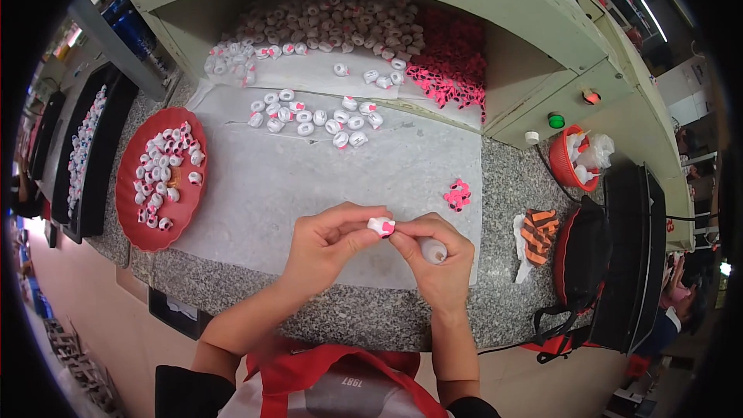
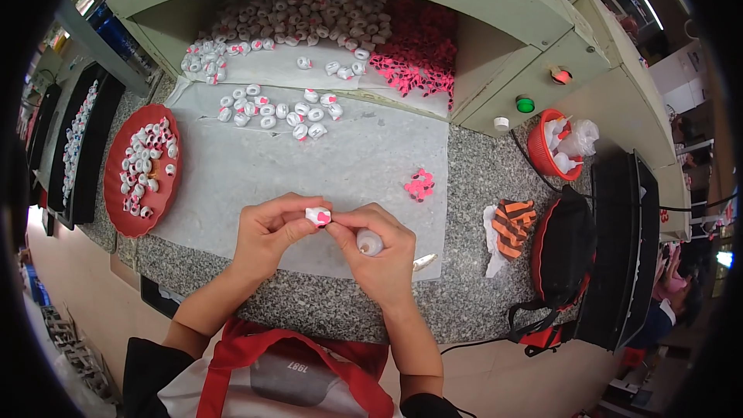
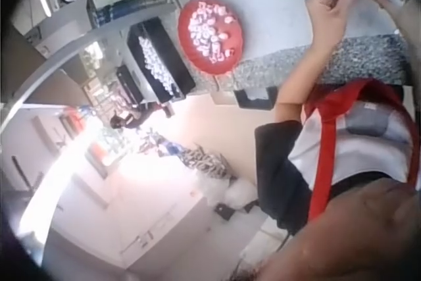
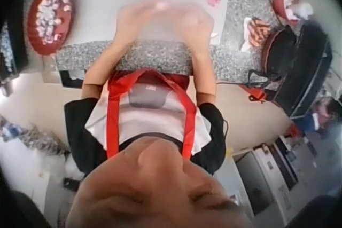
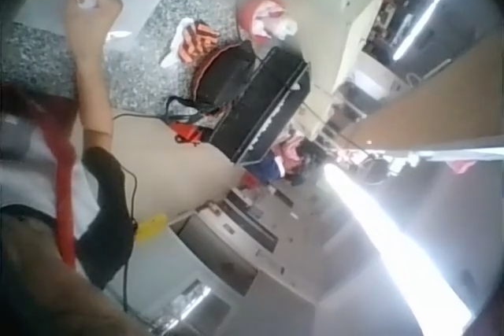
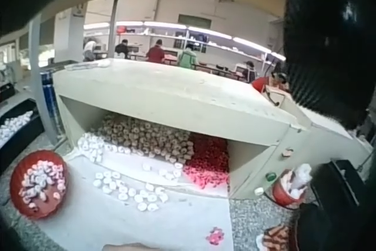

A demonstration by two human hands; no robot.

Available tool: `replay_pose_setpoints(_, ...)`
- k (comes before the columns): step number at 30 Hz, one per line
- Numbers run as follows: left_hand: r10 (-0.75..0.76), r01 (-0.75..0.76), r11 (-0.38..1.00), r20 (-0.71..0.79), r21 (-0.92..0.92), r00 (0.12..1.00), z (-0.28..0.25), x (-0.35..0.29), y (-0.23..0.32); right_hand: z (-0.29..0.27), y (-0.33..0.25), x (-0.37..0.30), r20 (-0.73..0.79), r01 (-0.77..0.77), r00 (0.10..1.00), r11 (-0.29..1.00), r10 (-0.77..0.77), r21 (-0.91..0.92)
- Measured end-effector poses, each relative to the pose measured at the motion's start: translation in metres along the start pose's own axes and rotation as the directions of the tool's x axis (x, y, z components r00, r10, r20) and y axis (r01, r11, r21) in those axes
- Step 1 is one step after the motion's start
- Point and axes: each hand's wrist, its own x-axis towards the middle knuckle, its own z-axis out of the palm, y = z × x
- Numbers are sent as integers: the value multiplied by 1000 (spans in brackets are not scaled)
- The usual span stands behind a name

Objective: Attaching small pink bows to white plastic toy heads using glue.

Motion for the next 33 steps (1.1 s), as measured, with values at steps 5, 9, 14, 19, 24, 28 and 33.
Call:
replay_pose_setpoints(5,-227,193,929,-77,-315,971,1,-1,3,13,-9,-1,-63,-26,997,981,39,193)
replay_pose_setpoints(9,-75,66,979,-39,-194,996,3,-3,12,2,-7,0,-27,-106,992,944,120,312)
replay_pose_setpoints(14,35,-35,999,53,-14,998,1,-9,2,-1,-1,0,65,-176,984,880,164,441)
replay_pose_setpoints(19,12,-12,997,6,76,1000,1,-6,11,4,2,1,60,-207,978,871,201,446)
replay_pose_setpoints(24,-83,87,992,-47,92,995,-8,-11,16,16,7,1,105,-255,967,870,233,423)
replay_pose_setpoints(28,82,127,891,-430,436,899,-68,-17,25,23,4,-1,97,-350,937,892,336,287)
replay_pose_setpoints(33,622,437,-54,-312,898,718,-145,-26,41,16,7,0,64,-336,942,912,331,236)
